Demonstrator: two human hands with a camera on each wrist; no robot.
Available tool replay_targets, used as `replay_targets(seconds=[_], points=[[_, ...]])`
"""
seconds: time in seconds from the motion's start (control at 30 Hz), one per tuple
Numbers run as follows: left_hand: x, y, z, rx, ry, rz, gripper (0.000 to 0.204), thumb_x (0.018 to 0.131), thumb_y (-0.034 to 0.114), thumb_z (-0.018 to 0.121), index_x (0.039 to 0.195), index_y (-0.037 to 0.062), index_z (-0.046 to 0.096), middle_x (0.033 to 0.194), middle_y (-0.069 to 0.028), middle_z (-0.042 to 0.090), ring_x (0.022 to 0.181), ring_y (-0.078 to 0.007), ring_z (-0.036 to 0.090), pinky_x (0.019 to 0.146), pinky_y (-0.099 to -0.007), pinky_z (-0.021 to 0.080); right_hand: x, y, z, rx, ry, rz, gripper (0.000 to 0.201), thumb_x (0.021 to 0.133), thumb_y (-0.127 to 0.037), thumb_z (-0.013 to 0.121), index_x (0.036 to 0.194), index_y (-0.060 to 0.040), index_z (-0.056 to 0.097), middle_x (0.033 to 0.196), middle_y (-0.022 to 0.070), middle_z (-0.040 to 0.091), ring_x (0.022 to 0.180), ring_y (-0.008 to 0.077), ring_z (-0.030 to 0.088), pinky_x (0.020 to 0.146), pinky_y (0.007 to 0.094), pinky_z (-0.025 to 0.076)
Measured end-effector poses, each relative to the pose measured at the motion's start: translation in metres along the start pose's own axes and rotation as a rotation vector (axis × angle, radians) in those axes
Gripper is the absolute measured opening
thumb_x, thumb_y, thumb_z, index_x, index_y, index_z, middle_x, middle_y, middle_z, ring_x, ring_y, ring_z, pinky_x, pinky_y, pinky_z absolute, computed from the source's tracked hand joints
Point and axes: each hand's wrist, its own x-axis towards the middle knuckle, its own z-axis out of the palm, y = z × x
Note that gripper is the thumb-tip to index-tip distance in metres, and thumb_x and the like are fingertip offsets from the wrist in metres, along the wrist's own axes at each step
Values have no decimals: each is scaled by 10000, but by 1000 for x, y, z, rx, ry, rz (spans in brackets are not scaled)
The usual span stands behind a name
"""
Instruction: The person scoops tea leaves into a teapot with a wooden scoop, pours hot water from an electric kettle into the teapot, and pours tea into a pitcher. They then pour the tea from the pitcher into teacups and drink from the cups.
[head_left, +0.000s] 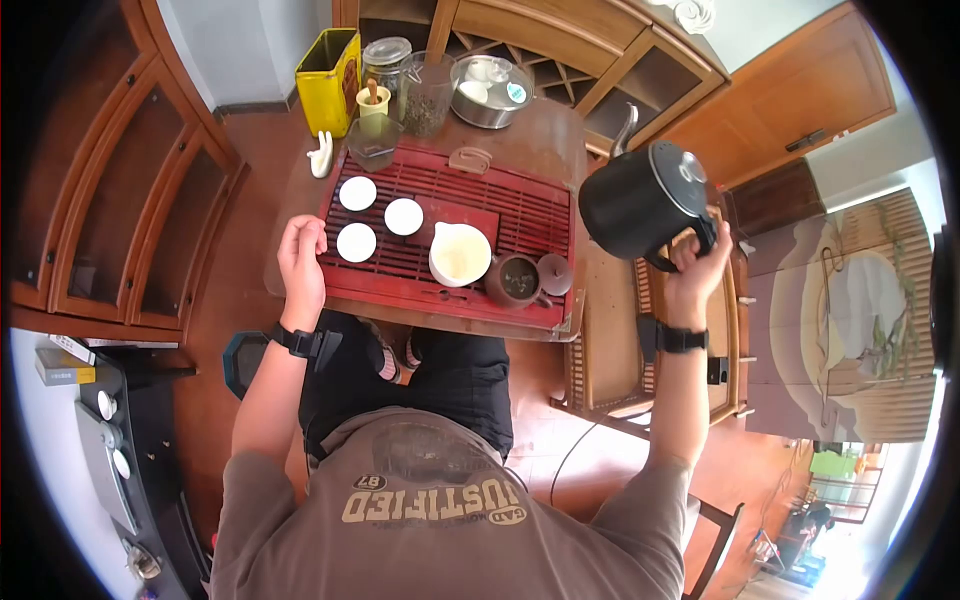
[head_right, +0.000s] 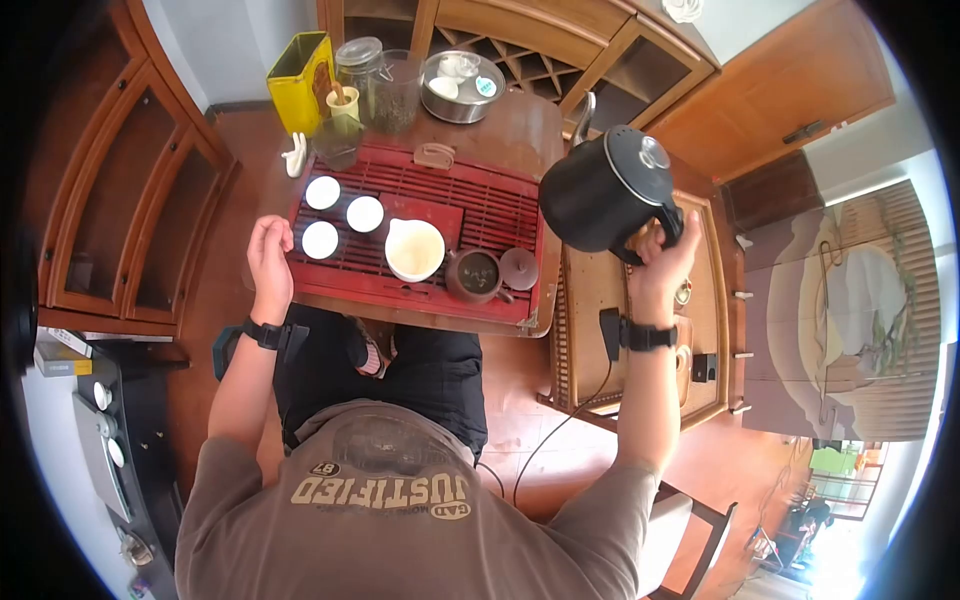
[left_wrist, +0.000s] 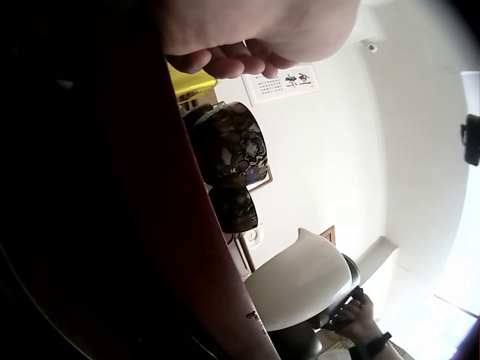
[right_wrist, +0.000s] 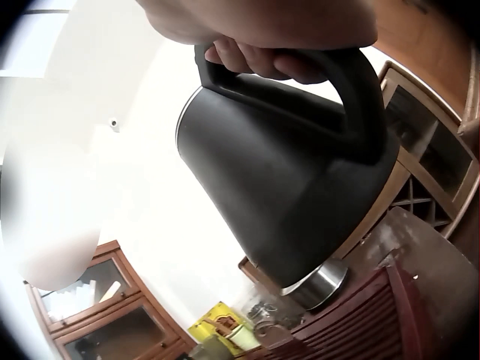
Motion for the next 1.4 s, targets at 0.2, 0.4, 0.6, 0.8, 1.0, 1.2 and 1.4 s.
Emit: replay_targets(seconds=[0.2, 0.4, 0.6, 0.8, 1.0, 1.2, 1.4], points=[[-1, 3, 3, 12, -10, 1, 155, 1072, 138, 554, 985, 35, 630, 840, 29, 530, 760, -53, 468, 696, -220, 382, 91, 57, 17, 25, -23, 47, 601, 1051, -562, 493, 646, -119, 473, 482, -23, 352, 413, 128, 327, 444, 285, 263], [0, 3, 1, 42, 8, -27, 141, 1061, 118, 548, 977, 33, 622, 840, 28, 528, 758, -57, 468, 696, -223, 388, 137, 93, 41, -53, -31, 55, 630, 1049, -600, 471, 651, -112, 508, 498, -21, 382, 421, 125, 326, 444, 287, 236], [0, 4, 3, 50, 29, -36, 139, 1059, 111, 543, 975, 32, 620, 846, 23, 537, 762, -59, 475, 705, -222, 398, 160, 131, 56, -43, 11, 89, 675, 1059, -620, 448, 646, -92, 535, 512, -11, 438, 433, 125, 386, 448, 272, 286], [1, 3, 1, 60, 18, -26, 140, 1060, 104, 536, 971, 27, 611, 859, 15, 542, 764, -64, 477, 706, -224, 398, 171, 150, 61, -25, -46, 108, 675, 1073, -611, 432, 675, -81, 556, 534, -13, 464, 432, 118, 399, 437, 268, 286], [0, 4, 4, 61, 31, -22, 137, 1063, 92, 528, 974, 23, 605, 872, 4, 549, 767, -68, 477, 713, -230, 404, 175, 164, 67, -80, -93, 132, 680, 1077, -611, 414, 680, -78, 557, 535, -8, 466, 428, 121, 390, 436, 271, 288], [0, 1, 2, 45, 28, -16, 134, 1063, 90, 528, 979, 21, 606, 879, 2, 555, 773, -71, 483, 717, -231, 408, 178, 169, 55, -103, -243, 186, 616, 1102, -535, 387, 738, -62, 537, 579, 31, 460, 488, 157, 422, 504, 305, 342], [1, 1, 4, 39, 30, -10, 136, 1065, 92, 525, 979, 27, 609, 868, 7, 550, 767, -67, 479, 711, -226, 403, 193, 185, 34, -300, -209, 145, 555, 1103, -467, 413, 819, -42, 629, 716, 67, 593, 673, 185, 564, 655, 331, 474]])
